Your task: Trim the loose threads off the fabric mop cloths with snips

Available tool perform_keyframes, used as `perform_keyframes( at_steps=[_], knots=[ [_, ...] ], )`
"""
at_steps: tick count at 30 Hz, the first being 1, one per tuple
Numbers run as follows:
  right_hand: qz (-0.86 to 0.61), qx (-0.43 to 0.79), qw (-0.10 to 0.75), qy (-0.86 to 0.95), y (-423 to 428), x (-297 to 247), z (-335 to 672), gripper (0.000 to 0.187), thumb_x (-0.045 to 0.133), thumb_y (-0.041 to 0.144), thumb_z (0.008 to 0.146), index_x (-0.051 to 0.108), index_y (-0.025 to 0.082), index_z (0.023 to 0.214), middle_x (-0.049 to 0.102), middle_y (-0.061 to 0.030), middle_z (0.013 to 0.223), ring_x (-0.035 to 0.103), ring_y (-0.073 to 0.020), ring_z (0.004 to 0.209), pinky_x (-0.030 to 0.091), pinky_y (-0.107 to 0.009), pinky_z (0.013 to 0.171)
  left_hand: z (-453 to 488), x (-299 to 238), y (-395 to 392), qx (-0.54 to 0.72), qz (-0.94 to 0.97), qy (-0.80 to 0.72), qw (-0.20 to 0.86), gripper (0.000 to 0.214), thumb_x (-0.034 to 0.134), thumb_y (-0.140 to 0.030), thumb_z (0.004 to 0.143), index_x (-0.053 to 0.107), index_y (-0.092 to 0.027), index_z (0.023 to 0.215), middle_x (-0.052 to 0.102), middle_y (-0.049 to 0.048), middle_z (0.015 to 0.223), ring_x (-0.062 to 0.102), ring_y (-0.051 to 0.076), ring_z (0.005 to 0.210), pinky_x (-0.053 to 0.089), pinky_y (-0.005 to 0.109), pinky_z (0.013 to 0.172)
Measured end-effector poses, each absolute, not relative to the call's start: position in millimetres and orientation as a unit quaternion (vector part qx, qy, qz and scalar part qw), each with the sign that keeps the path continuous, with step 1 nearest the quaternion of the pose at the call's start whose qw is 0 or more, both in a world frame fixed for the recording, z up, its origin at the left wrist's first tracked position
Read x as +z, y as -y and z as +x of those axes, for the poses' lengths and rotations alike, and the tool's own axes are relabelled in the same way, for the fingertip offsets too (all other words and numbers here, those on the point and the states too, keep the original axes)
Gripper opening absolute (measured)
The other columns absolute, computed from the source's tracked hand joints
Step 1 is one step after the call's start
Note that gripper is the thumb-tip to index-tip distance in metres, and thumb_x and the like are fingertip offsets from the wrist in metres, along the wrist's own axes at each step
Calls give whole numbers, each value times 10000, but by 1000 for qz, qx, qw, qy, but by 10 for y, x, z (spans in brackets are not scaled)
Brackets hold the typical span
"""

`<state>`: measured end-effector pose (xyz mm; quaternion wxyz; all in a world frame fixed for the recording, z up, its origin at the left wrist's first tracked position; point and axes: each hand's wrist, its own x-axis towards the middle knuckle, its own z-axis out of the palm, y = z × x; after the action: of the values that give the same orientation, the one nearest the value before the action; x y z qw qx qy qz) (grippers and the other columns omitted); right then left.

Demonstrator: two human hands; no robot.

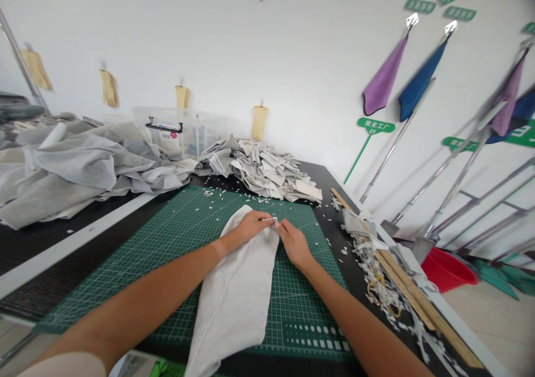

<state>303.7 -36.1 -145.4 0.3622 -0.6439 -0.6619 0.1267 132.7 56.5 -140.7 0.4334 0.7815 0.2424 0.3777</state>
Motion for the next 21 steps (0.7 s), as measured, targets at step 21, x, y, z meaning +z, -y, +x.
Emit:
perform_keyframes(
  at_steps=[21],
  knots=[
    [-618,128,399,665,358,-1444,3027,410,349,531,1009,509,230,782,520,30,677,511,-159,650,323,-251,618,1340,-1436,-528,363,785,-255,432,381,595,-488,872,780,-158,905,774,59,955,683,223,919,496,278,816]
  ],
)
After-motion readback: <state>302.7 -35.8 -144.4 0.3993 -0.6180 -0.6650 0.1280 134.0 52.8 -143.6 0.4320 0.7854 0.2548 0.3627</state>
